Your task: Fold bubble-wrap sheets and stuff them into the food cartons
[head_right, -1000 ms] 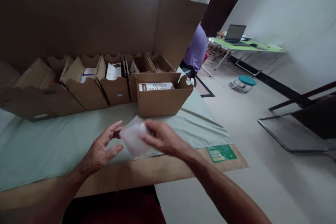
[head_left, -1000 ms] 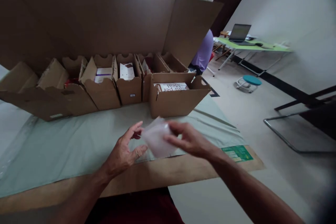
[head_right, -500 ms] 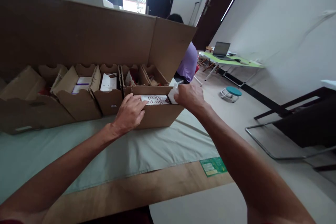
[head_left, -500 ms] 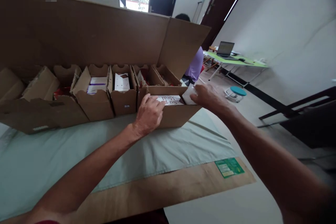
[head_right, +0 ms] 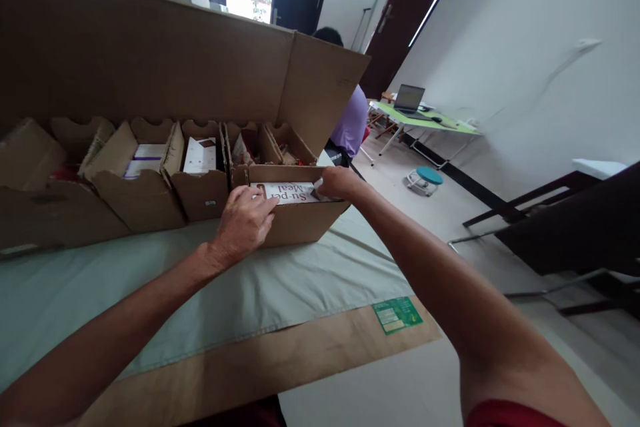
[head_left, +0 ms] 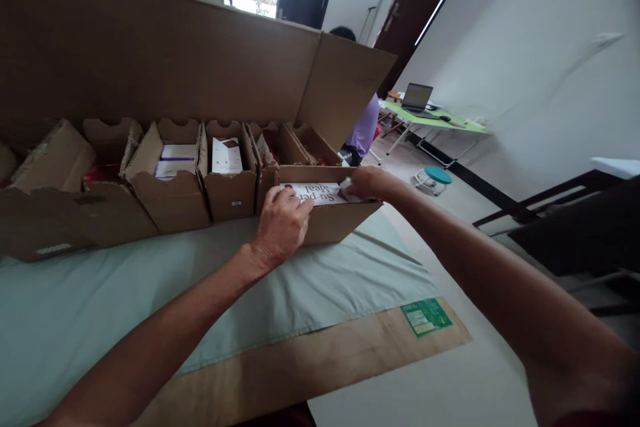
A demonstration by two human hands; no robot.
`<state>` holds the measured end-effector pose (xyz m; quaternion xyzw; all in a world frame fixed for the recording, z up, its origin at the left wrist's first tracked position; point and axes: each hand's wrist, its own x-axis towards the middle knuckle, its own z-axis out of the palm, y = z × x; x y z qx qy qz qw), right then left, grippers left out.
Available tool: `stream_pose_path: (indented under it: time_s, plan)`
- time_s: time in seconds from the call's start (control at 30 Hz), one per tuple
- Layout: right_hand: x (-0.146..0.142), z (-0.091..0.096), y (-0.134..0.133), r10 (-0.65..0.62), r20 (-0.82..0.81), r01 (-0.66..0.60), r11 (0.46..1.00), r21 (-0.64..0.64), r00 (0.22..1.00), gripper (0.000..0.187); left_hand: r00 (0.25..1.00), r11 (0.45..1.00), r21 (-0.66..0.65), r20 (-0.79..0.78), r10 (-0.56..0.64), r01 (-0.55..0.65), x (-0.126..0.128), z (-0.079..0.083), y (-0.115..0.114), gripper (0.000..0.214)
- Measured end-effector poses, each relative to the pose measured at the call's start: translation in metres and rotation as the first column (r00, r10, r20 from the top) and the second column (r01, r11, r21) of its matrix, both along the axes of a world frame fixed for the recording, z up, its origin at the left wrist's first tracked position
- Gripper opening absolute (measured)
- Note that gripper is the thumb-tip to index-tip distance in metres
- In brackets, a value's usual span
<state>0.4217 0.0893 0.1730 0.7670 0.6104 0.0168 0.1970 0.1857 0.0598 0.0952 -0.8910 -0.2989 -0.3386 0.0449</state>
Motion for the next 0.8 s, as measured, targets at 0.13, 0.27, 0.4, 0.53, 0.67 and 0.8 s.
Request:
stream_pose_path:
  time_s: [0.13,0.27,0.4,0.53,0.67,0.8]
  plan:
    - [-0.003,-0.003,0.000,-0.015,0.021,0.015,1.000,-0.016,1.000,0.049,1.000,1.000,-0.002,-0.011,0.011,-0.011,0.000,0.001,-0.001,0.019]
    - [-0.006,-0.004,0.001,-0.003,0.022,0.003,1.000,-0.008,1.000,0.050,1.000,1.000,-0.022,-0.017,0.016,-0.016,0.000,0.002,-0.002,0.021]
    - [-0.006,-0.002,0.000,0.011,0.011,-0.011,1.000,-0.015,1.000,0.049,1.000,1.000,-0.026,-0.022,0.010,-0.010,0.000,0.004,-0.002,0.020]
    - [-0.010,-0.003,-0.002,0.014,-0.005,-0.014,1.000,-0.009,1.000,0.045,1.000,0.999,-0.035,-0.011,0.019,-0.019,0.002,0.003,0.000,0.019]
    - [-0.022,0.009,-0.007,-0.006,0.016,0.005,0.997,0.081,1.000,0.041,0.998,1.000,-0.026,0.062,-0.006,0.007,0.003,-0.002,-0.001,0.025]
    - [-0.012,0.037,-0.039,-0.068,0.033,0.056,0.956,0.286,0.997,0.046,0.954,0.999,0.030,0.298,-0.032,0.024,-0.009,-0.014,-0.008,0.048]
